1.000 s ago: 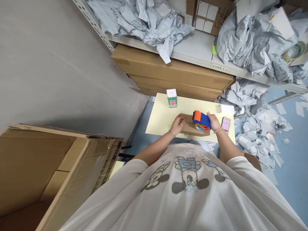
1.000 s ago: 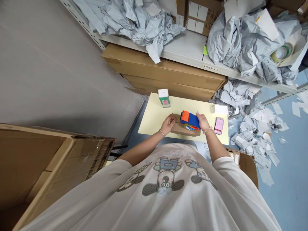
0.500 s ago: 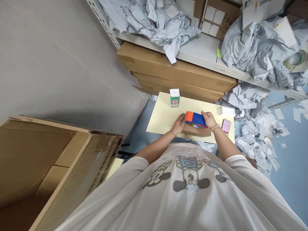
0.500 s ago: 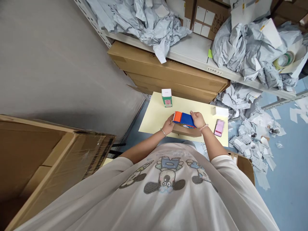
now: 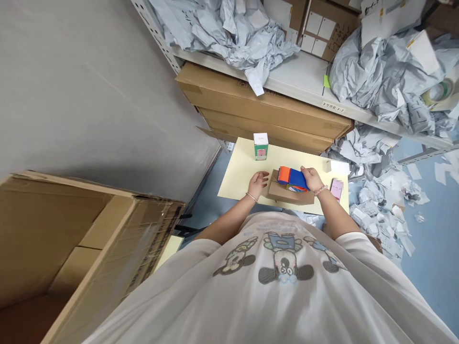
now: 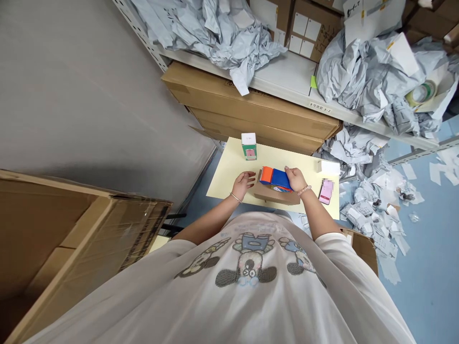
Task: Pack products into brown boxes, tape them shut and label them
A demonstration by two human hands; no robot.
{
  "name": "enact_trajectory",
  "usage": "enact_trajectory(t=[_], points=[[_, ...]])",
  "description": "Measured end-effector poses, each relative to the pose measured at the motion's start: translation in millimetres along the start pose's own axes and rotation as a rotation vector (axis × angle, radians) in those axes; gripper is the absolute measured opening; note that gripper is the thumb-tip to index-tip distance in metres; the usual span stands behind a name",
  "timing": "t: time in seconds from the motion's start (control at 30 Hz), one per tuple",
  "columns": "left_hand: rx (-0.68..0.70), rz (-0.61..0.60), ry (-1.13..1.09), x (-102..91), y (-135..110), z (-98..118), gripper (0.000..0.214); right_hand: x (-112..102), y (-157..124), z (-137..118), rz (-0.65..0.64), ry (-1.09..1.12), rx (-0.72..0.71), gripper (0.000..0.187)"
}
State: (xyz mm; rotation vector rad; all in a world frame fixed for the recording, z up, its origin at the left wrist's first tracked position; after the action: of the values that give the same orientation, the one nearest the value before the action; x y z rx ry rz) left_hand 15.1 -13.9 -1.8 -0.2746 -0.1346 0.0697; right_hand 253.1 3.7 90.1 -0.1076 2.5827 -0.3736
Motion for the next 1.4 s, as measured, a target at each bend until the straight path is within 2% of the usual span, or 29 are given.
enact_trajectory(t=[0.17, 0.27, 0.37, 0.53, 0.7, 0.93, 1.2, 1.4], points=[[0.082, 0.042, 0.089, -1.1, -10, 37, 0.058, 1, -1, 0, 0.017, -0.036, -0.003, 0.069], [0.088, -0.027, 0.148, 2.6, -15, 57, 0.056, 2, -2, -2, 0.018, -0.069, -0.006, 0.068], [0.132, -0.126, 0.295, 4.6, -17, 69, 0.048, 3, -4, -5, 0.025, -0.099, -0.024, 0.067], [0.126, -0.207, 0.447, 3.5, -18, 68, 0.035, 3, -5, -8, 0.037, -0.130, -0.030, 0.067], [0.050, -0.220, 0.390, 0.9, -17, 68, 0.024, 4, -5, -9, 0.027, -0.159, -0.039, 0.065], [-0.062, -0.230, 0.290, -0.2, -7, 78, 0.019, 2, -4, -12, -0.015, -0.191, -0.066, 0.067], [0.046, -0.248, 0.316, -2.9, 6, 80, 0.024, 4, -6, -12, -0.092, -0.199, -0.075, 0.067], [0.080, -0.276, 0.399, -9.3, 2, 79, 0.025, 1, -11, -11, -0.073, -0.163, -0.041, 0.069]])
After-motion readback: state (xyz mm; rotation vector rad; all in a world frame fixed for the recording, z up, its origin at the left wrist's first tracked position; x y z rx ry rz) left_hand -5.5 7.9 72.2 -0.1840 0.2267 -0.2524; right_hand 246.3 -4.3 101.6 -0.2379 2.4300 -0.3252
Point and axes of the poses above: each hand's wrist, its own y-axis towards the middle knuckle, its own x-axis out of the palm, z = x × y, the point moved 1 cm from there along y, towards the middle knuckle, and after that the axes turned 7 degrees about x, right-handed, at the moved point
